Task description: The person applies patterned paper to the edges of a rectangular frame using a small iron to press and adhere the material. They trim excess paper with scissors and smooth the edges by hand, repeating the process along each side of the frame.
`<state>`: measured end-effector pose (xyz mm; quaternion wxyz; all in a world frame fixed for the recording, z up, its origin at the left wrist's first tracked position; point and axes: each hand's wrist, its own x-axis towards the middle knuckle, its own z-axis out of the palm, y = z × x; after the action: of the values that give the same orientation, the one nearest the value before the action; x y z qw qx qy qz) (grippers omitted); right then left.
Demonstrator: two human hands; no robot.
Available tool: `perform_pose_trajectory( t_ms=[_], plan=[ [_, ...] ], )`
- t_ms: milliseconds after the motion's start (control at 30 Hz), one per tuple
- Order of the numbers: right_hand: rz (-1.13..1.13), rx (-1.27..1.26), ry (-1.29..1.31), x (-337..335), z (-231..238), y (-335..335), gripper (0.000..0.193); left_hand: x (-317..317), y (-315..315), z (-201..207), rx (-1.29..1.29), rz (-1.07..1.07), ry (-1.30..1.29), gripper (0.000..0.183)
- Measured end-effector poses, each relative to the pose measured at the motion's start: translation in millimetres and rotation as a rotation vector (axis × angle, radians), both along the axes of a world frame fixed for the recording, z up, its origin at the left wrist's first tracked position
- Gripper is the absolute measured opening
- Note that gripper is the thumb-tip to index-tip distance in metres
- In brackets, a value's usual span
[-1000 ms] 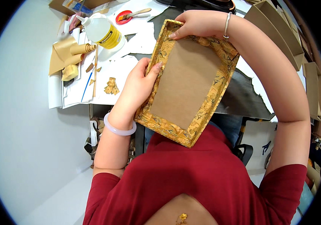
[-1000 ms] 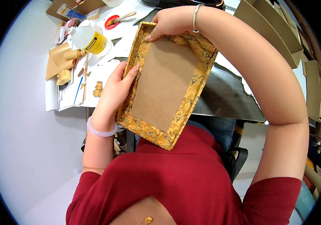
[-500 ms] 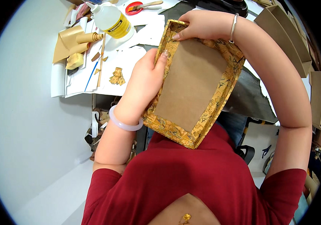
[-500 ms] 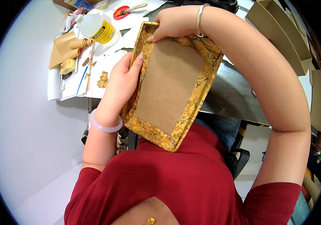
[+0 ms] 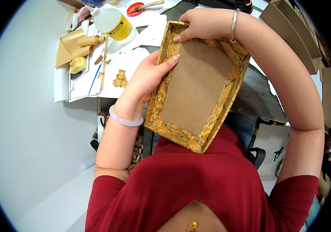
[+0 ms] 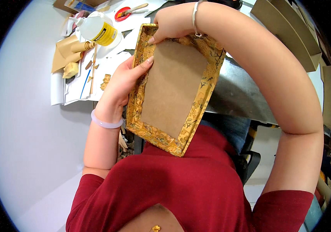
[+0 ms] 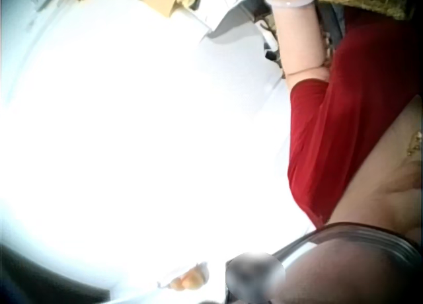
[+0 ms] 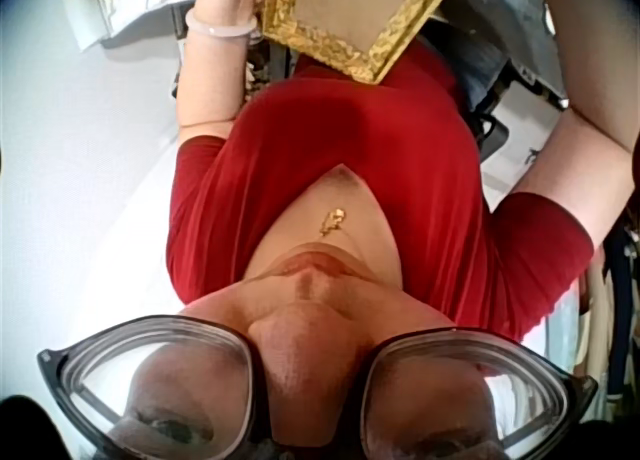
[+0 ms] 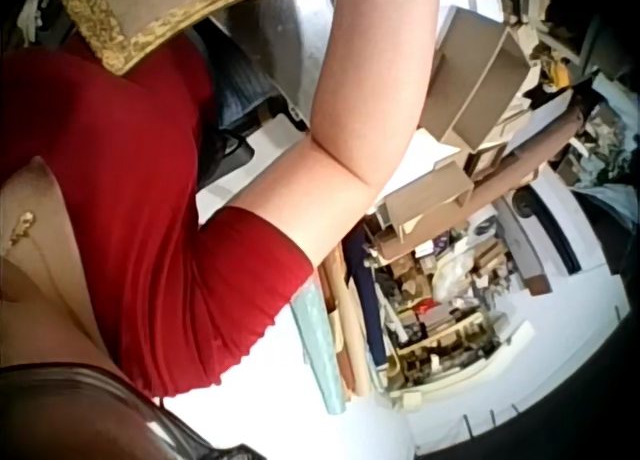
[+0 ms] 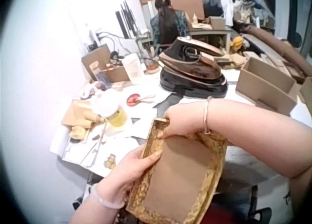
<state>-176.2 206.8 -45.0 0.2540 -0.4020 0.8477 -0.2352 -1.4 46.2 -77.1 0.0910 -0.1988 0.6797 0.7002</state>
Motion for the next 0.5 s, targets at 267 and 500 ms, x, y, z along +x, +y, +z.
perform_pose_trajectory(
  t_ms=[267, 500],
  plan=[
    [-0.028, 0.121, 0.053, -50, -15, -18, 0.049, 19, -4, -11, -0.158, 0.068, 0.285, 0.044],
    [0.104, 0.129, -0.145, -70, -22, -27, 0.052, 68, 1, -17, -1.051, 0.056, 0.595, 0.024]
  ],
)
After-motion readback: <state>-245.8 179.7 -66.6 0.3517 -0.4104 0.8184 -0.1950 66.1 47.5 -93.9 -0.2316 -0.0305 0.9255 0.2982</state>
